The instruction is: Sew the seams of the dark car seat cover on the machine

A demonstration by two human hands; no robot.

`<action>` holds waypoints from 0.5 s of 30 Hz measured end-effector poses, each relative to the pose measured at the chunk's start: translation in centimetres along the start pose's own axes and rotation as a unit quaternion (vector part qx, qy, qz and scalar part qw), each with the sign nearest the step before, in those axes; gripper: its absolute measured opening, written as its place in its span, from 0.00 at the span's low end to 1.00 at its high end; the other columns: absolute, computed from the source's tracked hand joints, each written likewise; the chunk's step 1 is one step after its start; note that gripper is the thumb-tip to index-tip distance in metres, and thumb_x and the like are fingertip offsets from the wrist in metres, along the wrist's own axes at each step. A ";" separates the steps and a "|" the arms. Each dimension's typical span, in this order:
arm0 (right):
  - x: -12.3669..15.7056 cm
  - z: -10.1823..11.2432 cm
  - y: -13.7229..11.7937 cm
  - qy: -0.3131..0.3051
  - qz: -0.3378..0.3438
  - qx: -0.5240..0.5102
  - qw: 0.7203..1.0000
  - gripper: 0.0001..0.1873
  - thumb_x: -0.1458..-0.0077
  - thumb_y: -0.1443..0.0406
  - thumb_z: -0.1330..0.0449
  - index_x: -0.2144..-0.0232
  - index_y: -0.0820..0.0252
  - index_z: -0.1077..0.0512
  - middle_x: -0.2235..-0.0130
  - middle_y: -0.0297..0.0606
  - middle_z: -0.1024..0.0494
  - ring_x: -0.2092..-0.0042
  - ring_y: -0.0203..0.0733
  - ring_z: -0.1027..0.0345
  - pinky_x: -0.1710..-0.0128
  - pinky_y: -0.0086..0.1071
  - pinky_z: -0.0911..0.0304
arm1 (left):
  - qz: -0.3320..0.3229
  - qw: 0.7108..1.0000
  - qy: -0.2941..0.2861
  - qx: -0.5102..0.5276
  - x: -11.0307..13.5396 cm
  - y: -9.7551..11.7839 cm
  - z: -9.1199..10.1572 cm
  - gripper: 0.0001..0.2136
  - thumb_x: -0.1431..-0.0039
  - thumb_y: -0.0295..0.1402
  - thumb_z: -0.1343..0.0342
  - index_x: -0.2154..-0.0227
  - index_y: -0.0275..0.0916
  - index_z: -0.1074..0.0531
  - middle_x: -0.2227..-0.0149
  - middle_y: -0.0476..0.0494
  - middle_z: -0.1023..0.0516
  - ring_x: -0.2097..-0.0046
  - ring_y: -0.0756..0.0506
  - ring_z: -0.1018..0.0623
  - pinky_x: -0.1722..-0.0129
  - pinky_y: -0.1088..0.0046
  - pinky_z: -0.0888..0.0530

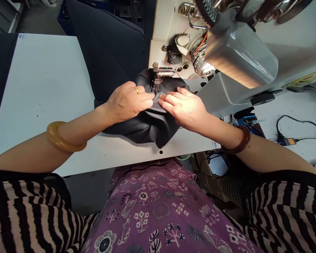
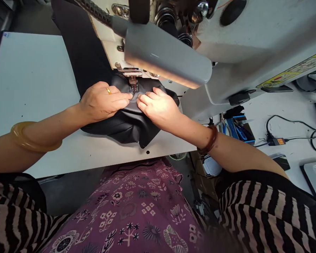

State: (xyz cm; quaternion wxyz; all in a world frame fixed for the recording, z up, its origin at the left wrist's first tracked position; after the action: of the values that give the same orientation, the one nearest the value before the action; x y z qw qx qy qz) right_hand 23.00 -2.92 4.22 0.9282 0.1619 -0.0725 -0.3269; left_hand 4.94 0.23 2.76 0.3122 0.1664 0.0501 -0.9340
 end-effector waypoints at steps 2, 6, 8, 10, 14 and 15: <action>-0.1 -0.3 0.4 0.002 -0.001 -0.025 1.000 0.25 0.36 0.73 0.60 0.46 0.64 0.29 0.45 0.43 0.24 0.50 0.46 0.30 0.41 0.43 0.39 | -0.042 0.996 -0.040 -0.063 -0.2 0.7 -0.1 0.20 0.33 0.27 0.65 0.70 0.39 0.27 0.63 0.43 0.17 0.66 0.44 0.26 0.69 0.65 0.37; -0.2 -0.9 1.1 0.039 -0.015 -0.085 0.996 0.23 0.38 0.73 0.56 0.49 0.57 0.28 0.48 0.39 0.23 0.50 0.43 0.31 0.39 0.42 0.42 | -0.040 0.992 -0.039 -0.116 -0.1 1.4 0.0 0.20 0.32 0.26 0.64 0.69 0.38 0.26 0.66 0.43 0.18 0.68 0.44 0.28 0.70 0.65 0.40; -0.3 -0.8 1.4 0.049 -0.020 -0.092 0.994 0.22 0.40 0.73 0.55 0.51 0.56 0.28 0.50 0.38 0.22 0.49 0.42 0.31 0.39 0.43 0.42 | -0.044 0.989 -0.021 -0.140 0.0 1.7 0.0 0.19 0.31 0.26 0.63 0.70 0.38 0.27 0.66 0.44 0.19 0.68 0.45 0.28 0.71 0.66 0.41; -0.4 -0.6 1.6 0.041 -0.010 -0.079 0.996 0.22 0.42 0.74 0.54 0.51 0.57 0.28 0.51 0.39 0.22 0.49 0.44 0.30 0.40 0.43 0.41 | -0.048 0.984 0.004 -0.171 0.1 1.9 -0.1 0.18 0.31 0.26 0.61 0.71 0.39 0.27 0.68 0.46 0.20 0.69 0.46 0.28 0.71 0.66 0.41; -0.6 0.0 1.9 -0.001 0.013 -0.059 0.998 0.23 0.43 0.76 0.55 0.49 0.61 0.29 0.49 0.41 0.23 0.47 0.46 0.30 0.40 0.46 0.41 | -0.053 0.974 0.036 -0.219 0.1 2.1 0.0 0.17 0.32 0.25 0.58 0.73 0.40 0.27 0.69 0.48 0.20 0.70 0.47 0.28 0.72 0.67 0.42; -0.6 0.0 2.0 -0.004 0.013 -0.058 0.998 0.23 0.43 0.76 0.55 0.49 0.61 0.29 0.49 0.41 0.23 0.47 0.46 0.30 0.40 0.46 0.41 | -0.053 0.975 0.039 -0.214 0.1 2.2 0.0 0.17 0.32 0.25 0.58 0.73 0.39 0.28 0.68 0.48 0.19 0.70 0.47 0.28 0.72 0.67 0.41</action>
State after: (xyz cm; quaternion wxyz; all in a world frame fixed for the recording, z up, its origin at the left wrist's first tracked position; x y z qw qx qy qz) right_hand 23.70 -1.04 4.94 0.9402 0.1054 -0.0589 -0.3186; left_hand 6.19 -1.58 2.74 0.2889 0.1292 0.2699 -0.9094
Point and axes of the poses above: each hand's wrist, its own x-axis away from the middle knuckle, its own z-axis out of the back of the hand, y = z × x, the point moved 3 cm from there along -x, towards the middle knuckle
